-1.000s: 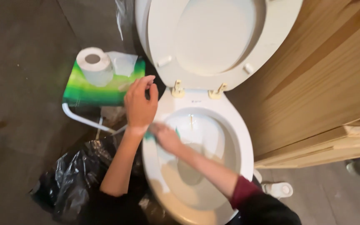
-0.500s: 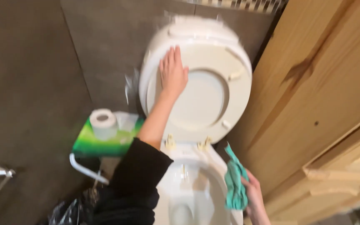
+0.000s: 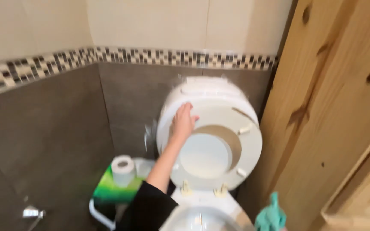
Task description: Rinsing a cloth in the sink and then using it to wipe down various parts of a toilet.
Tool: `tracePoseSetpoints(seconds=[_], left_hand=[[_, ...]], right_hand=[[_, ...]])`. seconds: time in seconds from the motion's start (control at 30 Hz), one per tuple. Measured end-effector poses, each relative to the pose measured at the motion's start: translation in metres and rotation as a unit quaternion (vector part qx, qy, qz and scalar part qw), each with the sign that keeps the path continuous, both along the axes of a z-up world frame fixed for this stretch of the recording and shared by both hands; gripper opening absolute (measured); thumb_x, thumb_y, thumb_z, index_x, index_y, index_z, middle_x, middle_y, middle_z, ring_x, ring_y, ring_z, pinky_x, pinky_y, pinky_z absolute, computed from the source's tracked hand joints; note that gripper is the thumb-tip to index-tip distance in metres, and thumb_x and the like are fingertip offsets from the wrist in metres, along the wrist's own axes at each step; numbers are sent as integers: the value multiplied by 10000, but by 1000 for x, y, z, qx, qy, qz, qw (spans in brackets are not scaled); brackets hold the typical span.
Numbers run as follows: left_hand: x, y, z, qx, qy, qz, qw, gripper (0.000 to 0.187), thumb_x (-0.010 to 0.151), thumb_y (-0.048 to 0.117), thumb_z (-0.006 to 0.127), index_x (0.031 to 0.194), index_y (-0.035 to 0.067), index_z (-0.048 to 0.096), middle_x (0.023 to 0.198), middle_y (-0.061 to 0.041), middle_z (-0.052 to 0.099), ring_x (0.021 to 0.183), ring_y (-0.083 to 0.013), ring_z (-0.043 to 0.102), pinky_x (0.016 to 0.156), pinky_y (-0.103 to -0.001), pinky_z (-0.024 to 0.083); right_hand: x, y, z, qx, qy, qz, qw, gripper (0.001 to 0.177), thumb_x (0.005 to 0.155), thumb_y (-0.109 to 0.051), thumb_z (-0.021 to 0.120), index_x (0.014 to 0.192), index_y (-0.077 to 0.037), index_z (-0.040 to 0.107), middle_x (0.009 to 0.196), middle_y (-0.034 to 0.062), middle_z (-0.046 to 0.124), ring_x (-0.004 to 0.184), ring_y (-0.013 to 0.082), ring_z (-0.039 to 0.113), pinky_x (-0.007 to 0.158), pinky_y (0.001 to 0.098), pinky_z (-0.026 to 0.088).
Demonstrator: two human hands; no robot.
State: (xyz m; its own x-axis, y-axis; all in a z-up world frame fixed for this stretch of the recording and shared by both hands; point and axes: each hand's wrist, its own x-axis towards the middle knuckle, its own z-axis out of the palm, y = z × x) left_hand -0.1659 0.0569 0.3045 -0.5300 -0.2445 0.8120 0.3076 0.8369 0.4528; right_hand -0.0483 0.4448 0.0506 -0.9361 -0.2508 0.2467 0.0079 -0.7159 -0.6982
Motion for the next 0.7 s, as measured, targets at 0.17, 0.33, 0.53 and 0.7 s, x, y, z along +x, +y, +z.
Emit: tracePoseSetpoints(seconds=[0.17,0.33,0.53,0.7], left_hand=[[151,33,1,-24,-30,-90,995,362,735,151,866,956,56,594,939,-146,659,878,-385,643,745,-462,509],[283,61,-47,-95,-71,-150,982,309,698,102,850,888,64,609,851,-126,630,815,-365,640,681,-457,502],[370,84,-169,-216,-131,-170,952,257,677,132,730,917,100,642,850,-59,642,917,-333,686,728,-413,540],[392,98,-254,-346,-209,-223,887,188,787,105,618,972,77,616,930,-70,630,975,-256,629,1015,-412,481]], right_hand=[[-30,149,-42,15,-107,-58,992,421,1054,-270,501,1401,-52,594,1174,126,719,962,274,703,779,434,580],[3,150,-11,65,-157,-80,982,417,1113,-235,391,1408,3,566,1246,165,685,1061,303,689,911,443,568],[28,128,29,76,-151,-57,984,391,1101,-194,441,1398,20,578,1250,175,686,1059,291,704,897,422,586],[5,109,27,308,-81,-123,940,286,1037,-60,558,1318,-68,612,1176,67,668,1041,161,677,907,321,578]])
